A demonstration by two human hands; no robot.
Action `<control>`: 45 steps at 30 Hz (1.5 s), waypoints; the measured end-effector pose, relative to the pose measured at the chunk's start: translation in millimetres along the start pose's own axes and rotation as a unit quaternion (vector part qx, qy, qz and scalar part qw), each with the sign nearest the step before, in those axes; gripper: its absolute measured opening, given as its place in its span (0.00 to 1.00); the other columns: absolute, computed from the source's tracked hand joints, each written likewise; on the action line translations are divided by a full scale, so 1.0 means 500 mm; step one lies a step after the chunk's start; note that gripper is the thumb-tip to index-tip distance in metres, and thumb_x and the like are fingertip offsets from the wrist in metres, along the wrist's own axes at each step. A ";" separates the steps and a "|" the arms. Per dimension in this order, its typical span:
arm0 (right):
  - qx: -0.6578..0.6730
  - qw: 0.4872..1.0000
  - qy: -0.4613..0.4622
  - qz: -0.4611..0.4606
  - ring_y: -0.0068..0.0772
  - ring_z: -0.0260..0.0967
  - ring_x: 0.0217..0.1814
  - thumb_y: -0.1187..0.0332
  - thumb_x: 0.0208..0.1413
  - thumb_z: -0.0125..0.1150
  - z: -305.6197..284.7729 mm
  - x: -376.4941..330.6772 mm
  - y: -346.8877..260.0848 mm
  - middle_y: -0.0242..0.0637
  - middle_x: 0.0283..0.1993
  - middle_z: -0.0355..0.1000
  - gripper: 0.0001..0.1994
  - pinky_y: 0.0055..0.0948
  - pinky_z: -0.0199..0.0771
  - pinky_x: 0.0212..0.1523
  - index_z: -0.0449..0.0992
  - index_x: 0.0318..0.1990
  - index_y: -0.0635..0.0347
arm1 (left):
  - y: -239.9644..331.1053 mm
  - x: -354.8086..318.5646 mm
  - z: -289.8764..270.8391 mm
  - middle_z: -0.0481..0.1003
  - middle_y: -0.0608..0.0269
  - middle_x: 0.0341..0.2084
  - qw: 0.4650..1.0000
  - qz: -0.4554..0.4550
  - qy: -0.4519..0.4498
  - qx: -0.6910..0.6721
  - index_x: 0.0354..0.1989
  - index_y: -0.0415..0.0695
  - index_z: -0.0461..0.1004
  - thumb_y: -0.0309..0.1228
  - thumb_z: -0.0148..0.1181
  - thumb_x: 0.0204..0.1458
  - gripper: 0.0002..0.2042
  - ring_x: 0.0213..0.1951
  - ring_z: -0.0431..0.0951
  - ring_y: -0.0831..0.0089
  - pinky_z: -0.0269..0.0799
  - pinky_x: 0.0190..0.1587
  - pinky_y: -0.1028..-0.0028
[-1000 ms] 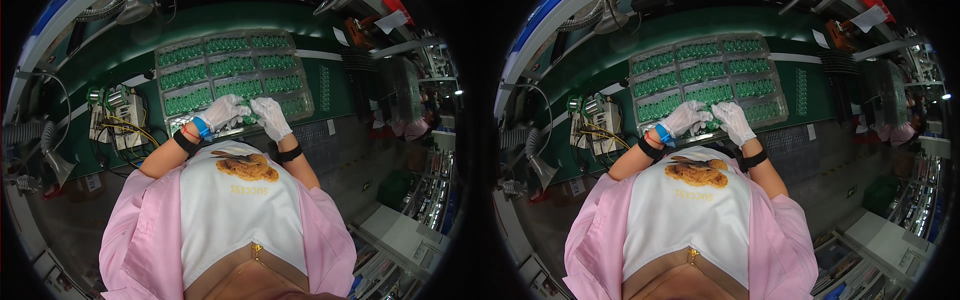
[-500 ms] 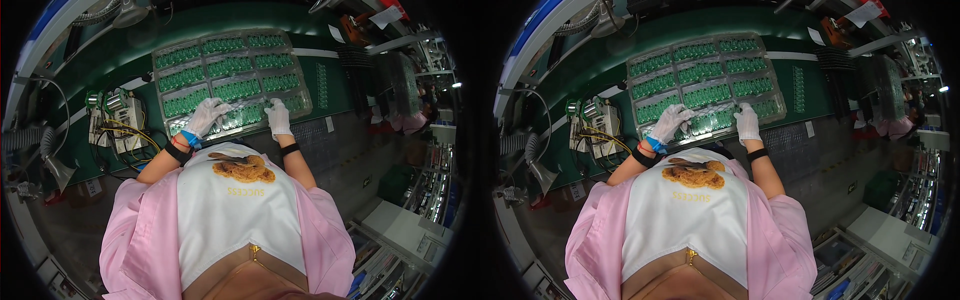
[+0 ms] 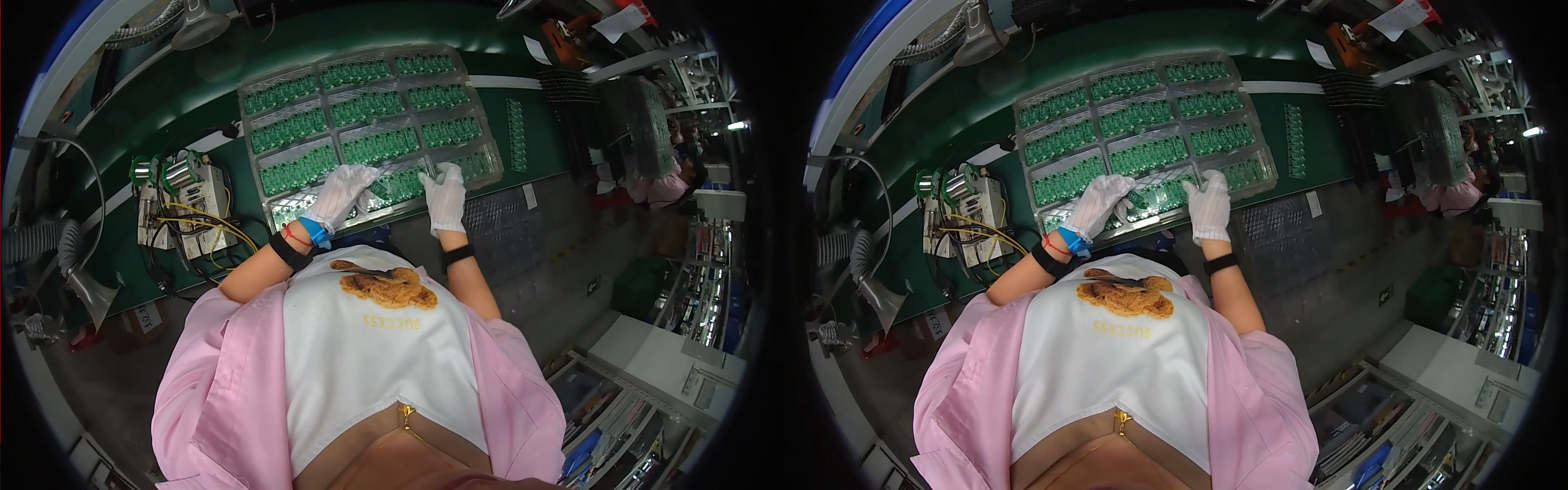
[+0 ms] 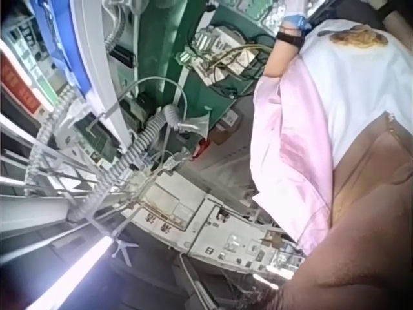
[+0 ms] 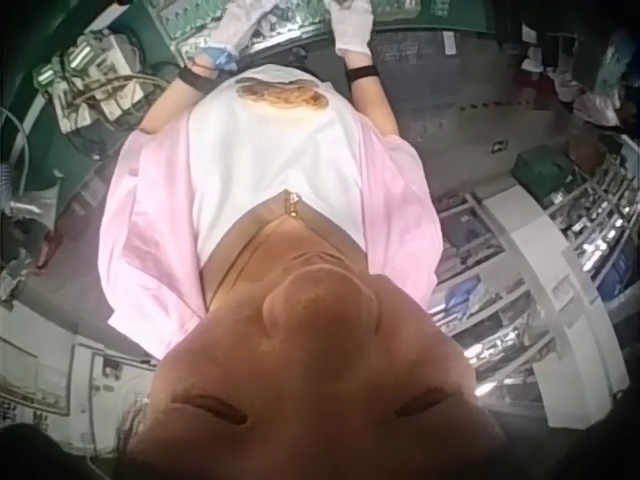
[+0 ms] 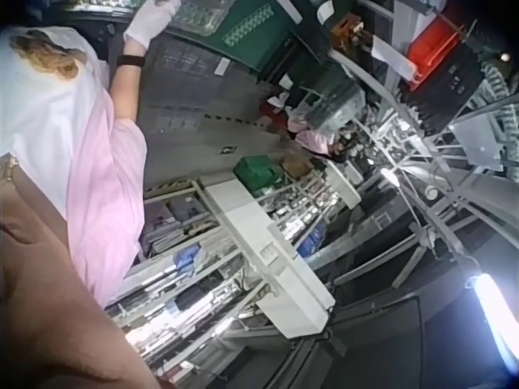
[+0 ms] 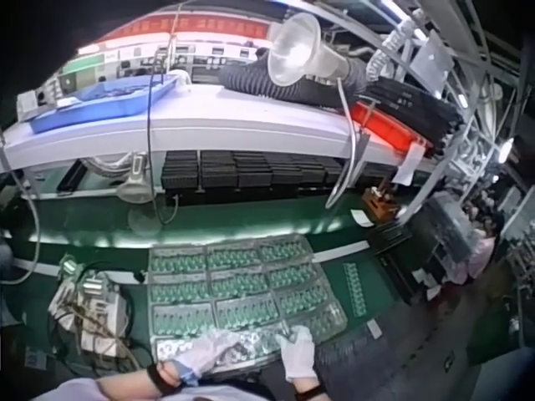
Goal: The person picks up circuit boards from a tray, separates them into smaller pieces by hand, and places the pieces back into the tray compartments. They then move the completed tray aside, retrieve a new tray, and continue the process.
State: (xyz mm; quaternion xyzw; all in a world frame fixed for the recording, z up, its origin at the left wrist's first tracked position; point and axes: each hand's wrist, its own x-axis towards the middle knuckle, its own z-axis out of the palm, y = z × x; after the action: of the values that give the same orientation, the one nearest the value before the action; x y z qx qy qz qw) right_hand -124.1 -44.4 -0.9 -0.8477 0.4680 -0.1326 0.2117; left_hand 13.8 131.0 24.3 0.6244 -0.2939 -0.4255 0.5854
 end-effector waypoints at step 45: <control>0.267 0.947 -0.171 -0.056 0.30 0.65 0.23 0.61 0.41 0.69 -0.241 0.371 0.401 0.41 0.21 0.69 0.16 0.32 0.64 0.26 0.72 0.24 0.66 | 0.170 0.053 0.262 0.66 0.46 0.52 0.938 0.142 0.316 -0.024 0.68 0.55 0.25 0.54 0.53 0.53 0.46 0.29 0.77 0.70 0.74 0.33 0.73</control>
State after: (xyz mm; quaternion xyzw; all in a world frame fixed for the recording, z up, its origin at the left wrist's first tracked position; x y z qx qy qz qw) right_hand -225.1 -324.9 13.0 -0.7950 0.3240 -0.1176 0.4991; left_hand -77.4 32.9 109.0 0.6640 -0.1696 -0.1259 0.7173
